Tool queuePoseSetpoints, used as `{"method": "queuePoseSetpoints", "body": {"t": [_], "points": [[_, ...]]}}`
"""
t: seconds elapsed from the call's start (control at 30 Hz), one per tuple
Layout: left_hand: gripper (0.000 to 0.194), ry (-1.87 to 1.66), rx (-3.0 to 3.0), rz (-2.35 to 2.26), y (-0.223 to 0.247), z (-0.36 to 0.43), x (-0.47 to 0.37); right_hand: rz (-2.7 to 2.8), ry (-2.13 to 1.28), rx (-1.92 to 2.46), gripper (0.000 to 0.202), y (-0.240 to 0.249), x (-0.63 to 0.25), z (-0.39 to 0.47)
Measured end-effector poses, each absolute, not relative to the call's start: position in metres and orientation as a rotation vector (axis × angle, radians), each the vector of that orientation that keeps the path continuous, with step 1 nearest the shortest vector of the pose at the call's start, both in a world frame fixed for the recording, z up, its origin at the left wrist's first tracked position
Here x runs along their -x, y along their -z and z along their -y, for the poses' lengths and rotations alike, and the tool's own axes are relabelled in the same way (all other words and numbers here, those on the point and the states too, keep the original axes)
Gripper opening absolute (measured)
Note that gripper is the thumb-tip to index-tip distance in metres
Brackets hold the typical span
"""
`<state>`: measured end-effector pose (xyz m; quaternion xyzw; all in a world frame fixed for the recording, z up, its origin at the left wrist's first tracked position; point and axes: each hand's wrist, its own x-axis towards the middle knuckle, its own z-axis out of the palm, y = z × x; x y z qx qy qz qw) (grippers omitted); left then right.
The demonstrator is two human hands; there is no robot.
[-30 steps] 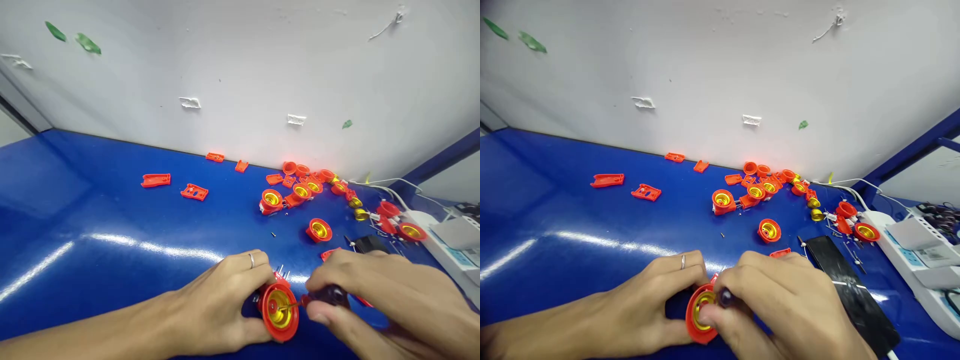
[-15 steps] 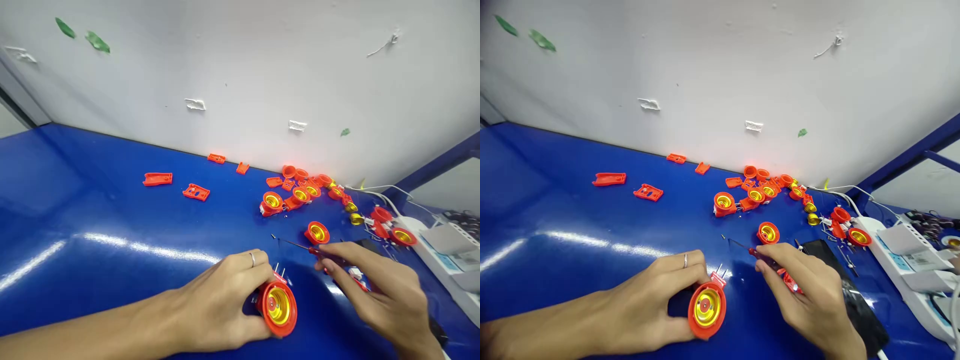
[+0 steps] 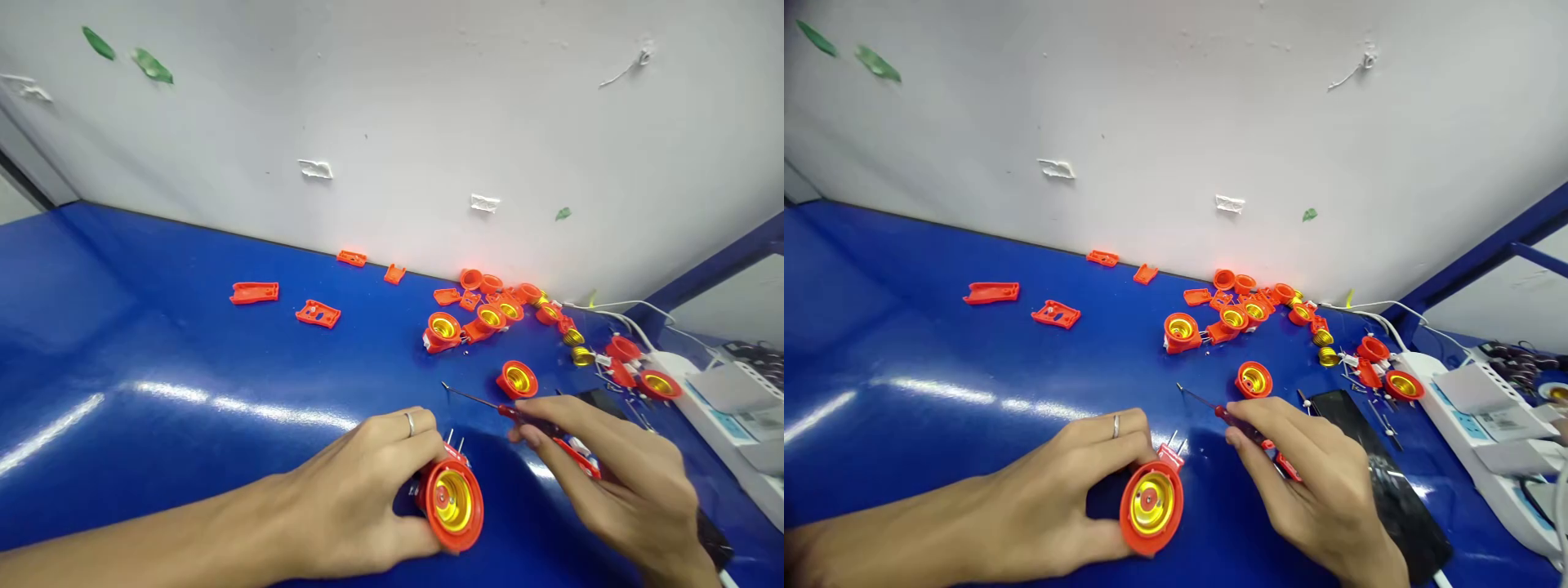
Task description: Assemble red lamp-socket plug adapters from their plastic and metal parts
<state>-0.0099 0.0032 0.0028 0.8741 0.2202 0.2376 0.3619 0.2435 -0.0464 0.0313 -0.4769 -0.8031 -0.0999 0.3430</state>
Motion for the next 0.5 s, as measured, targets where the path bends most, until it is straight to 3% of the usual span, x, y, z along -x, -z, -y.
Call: {"method": "queuePoseSetpoints", "body": {"t": [0.5], "points": [[0.027,-0.635,-2.240,-0.564,-0.0024,-0.0042,0.0100,2.068,0.352,1.208,0.019,-0.0321,-0.2443,0.0480]]}}
